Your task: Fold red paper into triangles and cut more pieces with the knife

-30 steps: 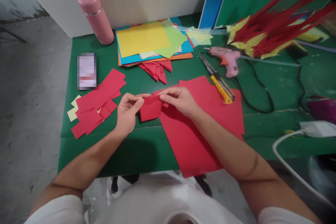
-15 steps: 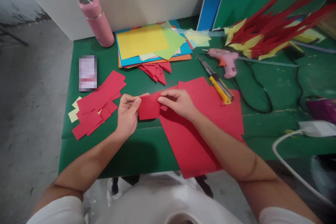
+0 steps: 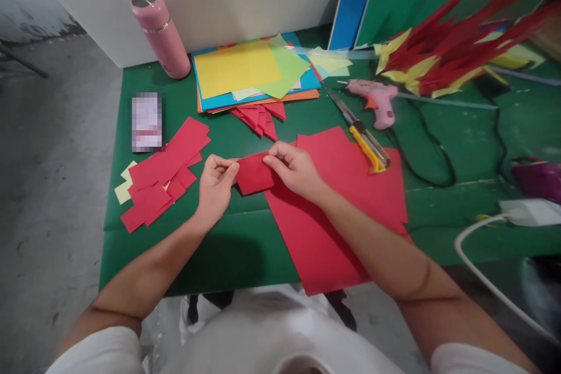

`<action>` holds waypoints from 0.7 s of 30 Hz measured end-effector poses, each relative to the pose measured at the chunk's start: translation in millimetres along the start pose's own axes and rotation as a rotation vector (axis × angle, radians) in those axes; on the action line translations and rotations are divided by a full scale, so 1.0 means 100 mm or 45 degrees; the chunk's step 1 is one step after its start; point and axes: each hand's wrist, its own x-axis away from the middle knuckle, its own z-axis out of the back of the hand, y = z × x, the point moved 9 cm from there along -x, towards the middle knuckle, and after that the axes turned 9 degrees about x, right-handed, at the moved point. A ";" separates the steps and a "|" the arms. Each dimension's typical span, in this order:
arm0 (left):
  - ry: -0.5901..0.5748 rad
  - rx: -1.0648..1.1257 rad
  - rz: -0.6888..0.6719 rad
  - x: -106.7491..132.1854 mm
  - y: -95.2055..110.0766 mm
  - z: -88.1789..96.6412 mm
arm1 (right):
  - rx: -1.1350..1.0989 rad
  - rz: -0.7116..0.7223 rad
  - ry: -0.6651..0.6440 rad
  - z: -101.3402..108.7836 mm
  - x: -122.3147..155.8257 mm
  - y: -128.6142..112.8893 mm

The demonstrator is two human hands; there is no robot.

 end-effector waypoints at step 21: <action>0.268 -0.034 -0.318 -0.20 0.31 0.40 | 0.158 0.152 -0.212 -0.11 0.08 -0.13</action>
